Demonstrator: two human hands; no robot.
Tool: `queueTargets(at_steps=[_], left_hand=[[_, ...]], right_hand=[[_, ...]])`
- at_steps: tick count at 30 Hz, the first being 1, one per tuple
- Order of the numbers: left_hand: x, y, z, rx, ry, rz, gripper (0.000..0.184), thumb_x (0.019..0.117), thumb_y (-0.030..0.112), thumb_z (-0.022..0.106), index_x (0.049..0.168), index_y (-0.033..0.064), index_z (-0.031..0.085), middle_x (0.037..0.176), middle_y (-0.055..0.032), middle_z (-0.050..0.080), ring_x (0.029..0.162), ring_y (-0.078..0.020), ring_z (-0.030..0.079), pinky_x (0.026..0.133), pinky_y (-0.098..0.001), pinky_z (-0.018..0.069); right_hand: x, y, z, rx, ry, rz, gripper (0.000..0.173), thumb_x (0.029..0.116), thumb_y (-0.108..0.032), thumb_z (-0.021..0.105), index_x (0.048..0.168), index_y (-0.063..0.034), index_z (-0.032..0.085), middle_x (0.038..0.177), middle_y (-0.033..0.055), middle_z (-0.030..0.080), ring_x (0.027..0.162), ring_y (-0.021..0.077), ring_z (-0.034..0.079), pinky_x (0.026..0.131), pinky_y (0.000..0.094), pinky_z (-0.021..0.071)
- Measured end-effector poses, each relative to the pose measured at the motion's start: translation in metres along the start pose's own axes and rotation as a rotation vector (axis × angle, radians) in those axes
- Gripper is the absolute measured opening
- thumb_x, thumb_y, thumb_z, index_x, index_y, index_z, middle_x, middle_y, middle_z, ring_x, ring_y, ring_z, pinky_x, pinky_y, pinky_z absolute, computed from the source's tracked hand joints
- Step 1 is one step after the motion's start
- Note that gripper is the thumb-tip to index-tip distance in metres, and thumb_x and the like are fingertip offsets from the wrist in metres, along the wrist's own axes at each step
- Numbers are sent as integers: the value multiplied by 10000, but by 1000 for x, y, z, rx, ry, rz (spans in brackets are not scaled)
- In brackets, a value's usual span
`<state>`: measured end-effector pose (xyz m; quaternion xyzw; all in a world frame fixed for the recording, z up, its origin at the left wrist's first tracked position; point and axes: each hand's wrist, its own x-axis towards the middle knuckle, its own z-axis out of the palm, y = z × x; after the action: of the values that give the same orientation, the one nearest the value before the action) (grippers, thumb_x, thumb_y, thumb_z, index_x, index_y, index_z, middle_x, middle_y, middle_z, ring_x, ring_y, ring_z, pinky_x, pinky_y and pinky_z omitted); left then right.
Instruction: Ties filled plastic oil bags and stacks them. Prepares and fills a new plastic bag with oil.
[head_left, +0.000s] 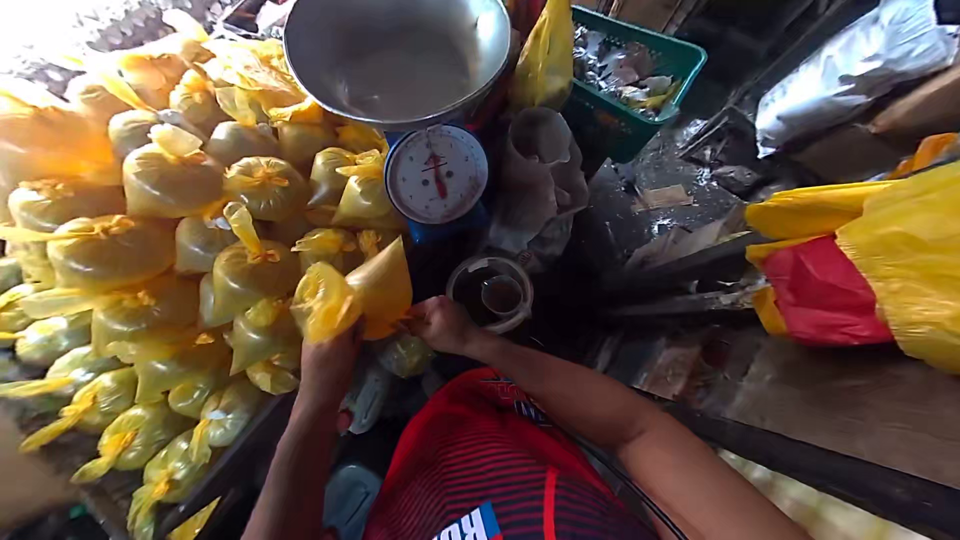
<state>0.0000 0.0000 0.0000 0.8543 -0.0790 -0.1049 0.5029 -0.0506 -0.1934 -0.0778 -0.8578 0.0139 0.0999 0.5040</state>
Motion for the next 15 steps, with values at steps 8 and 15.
queueTargets(at_steps=[8, 15], left_hand=[[22, -10, 19, 1077, -164, 84, 227, 933, 219, 644, 1068, 43, 696, 1092, -183, 714, 978, -413, 700, 792, -634, 535], [-7, -63, 11, 113, -6, 209, 283, 912, 158, 669, 1102, -52, 654, 956, -84, 716, 873, -91, 692, 845, -316, 587]], right_hand=[[8, -58, 22, -348, -160, 223, 373, 983, -377, 594, 1025, -25, 710, 1076, 185, 714, 1044, 376, 684, 834, 624, 536], [18, -55, 7, 418, -212, 250, 223, 984, -203, 630, 898, -5, 686, 781, 54, 615, 687, 122, 564, 649, 352, 486]])
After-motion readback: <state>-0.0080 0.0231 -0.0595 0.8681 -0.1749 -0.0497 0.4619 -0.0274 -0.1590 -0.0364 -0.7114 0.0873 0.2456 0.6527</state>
